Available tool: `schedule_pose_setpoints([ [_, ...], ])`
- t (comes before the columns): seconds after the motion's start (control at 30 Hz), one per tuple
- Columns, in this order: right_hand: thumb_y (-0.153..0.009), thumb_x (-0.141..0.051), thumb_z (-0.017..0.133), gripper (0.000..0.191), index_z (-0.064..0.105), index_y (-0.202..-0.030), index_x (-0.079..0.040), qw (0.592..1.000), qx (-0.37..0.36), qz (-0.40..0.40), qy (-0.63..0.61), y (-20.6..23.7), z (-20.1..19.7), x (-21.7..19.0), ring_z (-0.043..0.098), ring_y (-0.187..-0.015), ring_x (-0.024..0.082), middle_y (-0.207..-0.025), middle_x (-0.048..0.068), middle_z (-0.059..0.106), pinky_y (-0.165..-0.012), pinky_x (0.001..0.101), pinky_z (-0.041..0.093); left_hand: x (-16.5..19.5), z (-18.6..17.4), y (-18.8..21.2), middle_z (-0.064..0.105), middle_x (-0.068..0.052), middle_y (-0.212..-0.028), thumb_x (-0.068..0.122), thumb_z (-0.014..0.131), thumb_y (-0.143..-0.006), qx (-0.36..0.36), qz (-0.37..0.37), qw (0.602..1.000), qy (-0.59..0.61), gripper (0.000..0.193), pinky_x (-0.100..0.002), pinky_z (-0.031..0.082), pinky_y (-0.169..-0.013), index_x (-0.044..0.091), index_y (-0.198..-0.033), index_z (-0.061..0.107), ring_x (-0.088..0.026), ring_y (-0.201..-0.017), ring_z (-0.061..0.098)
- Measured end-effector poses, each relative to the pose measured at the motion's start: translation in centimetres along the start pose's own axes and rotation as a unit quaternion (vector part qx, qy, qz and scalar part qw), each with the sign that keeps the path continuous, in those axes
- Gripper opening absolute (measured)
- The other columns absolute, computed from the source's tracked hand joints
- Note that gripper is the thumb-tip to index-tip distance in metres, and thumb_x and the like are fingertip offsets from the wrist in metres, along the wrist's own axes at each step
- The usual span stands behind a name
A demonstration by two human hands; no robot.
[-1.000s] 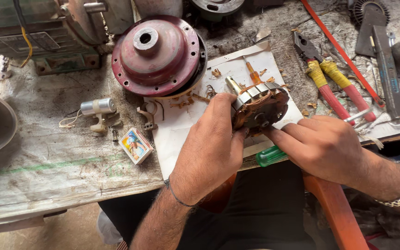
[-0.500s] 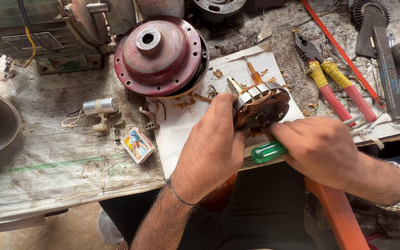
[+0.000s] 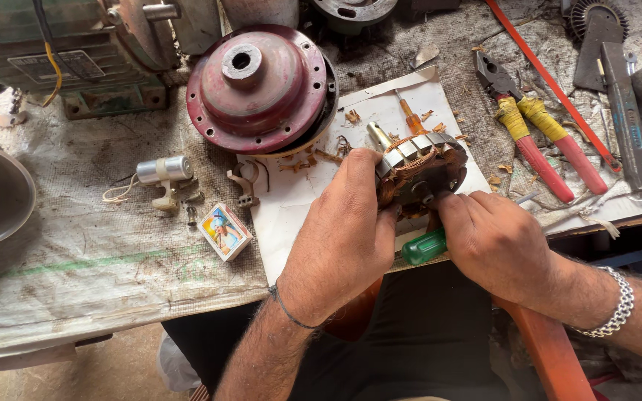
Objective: The person holds an electric motor stator on a workbench and uses a green-handled screwdriver to scrape burnt insulation and debris from its copper windings, rotating the stator to reach different sides and picking loose fragments off by hand.
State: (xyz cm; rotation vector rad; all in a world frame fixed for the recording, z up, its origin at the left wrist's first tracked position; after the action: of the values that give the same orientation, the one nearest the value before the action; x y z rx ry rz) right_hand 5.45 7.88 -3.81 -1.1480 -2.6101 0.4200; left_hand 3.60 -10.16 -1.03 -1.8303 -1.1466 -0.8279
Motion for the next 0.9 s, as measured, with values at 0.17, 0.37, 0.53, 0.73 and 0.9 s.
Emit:
schedule_pose_setpoints([
  [0.17, -0.069, 0.0, 0.067, 0.028, 0.058, -0.095, 0.003, 0.998, 0.018, 0.009, -0.053, 0.1, -0.1, 0.4, 0.06, -0.068, 0.03, -0.071, 0.011, 0.056, -0.064, 0.0423, 0.051, 0.0, -0.1, 0.0, 0.063, -0.026, -0.111, -0.001, 0.065, -0.086, 0.004, 0.0, 1.0, 0.012, 0.044, -0.052, 0.054, -0.079, -0.001, -0.125, 0.046, -0.047, -0.1, 0.068],
  [0.37, -0.068, -0.011, 0.078, 0.04, 0.06, -0.102, 0.002, 0.995, 0.019, 0.025, -0.095, 0.3, -0.2, 0.9, 0.063, -0.072, 0.031, -0.075, 0.011, 0.059, -0.063, 0.0431, 0.052, -0.2, -0.2, 0.1, 0.063, -0.025, -0.109, 0.0, 0.066, -0.085, -0.007, -0.004, 1.0, 0.009, 0.043, -0.052, 0.054, -0.078, -0.001, -0.123, 0.045, -0.047, -0.098, 0.068],
  [0.53, -0.074, -0.01, 0.079, 0.033, 0.069, -0.103, -0.001, 0.998, 0.029, 0.001, -0.063, 0.3, -1.3, 0.5, 0.065, -0.069, 0.028, -0.079, 0.008, 0.063, -0.057, 0.0421, 0.05, -0.1, -0.2, 0.0, 0.064, -0.025, -0.11, 0.001, 0.066, -0.086, -0.009, -0.009, 1.0, 0.004, 0.044, -0.053, 0.054, -0.079, 0.0, -0.123, 0.044, -0.048, -0.099, 0.068],
  [0.73, -0.07, -0.006, 0.076, 0.04, 0.076, -0.109, -0.009, 0.997, 0.031, 0.003, -0.065, -0.3, -2.6, 0.1, 0.067, -0.071, 0.027, -0.089, 0.007, 0.069, -0.058, 0.0405, 0.053, 0.0, 0.0, -0.1, 0.064, -0.026, -0.111, 0.001, 0.065, -0.086, -0.01, -0.011, 1.0, 0.006, 0.043, -0.053, 0.054, -0.077, 0.0, -0.124, 0.045, -0.048, -0.098, 0.068],
  [0.9, -0.064, -0.007, 0.079, 0.038, 0.074, -0.102, -0.008, 0.989, -0.02, 0.106, -0.105, -0.7, -2.3, 0.4, 0.066, -0.07, 0.03, -0.084, 0.009, 0.064, -0.057, 0.0414, 0.052, 0.1, 0.1, -0.2, 0.064, -0.027, -0.108, 0.001, 0.066, -0.085, -0.008, -0.009, 1.0, -0.005, 0.043, -0.054, 0.053, -0.078, -0.001, -0.123, 0.046, -0.049, -0.098, 0.067],
])
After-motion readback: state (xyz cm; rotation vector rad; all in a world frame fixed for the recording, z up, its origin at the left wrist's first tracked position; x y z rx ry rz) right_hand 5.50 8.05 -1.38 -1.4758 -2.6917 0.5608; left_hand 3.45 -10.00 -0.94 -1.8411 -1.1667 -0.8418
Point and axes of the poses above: each hand's wrist, its own y-axis away from the middle knuckle, its own z-axis out of the palm, x = y × z, the point moved 5 cm from there along -y, towards the middle knuckle
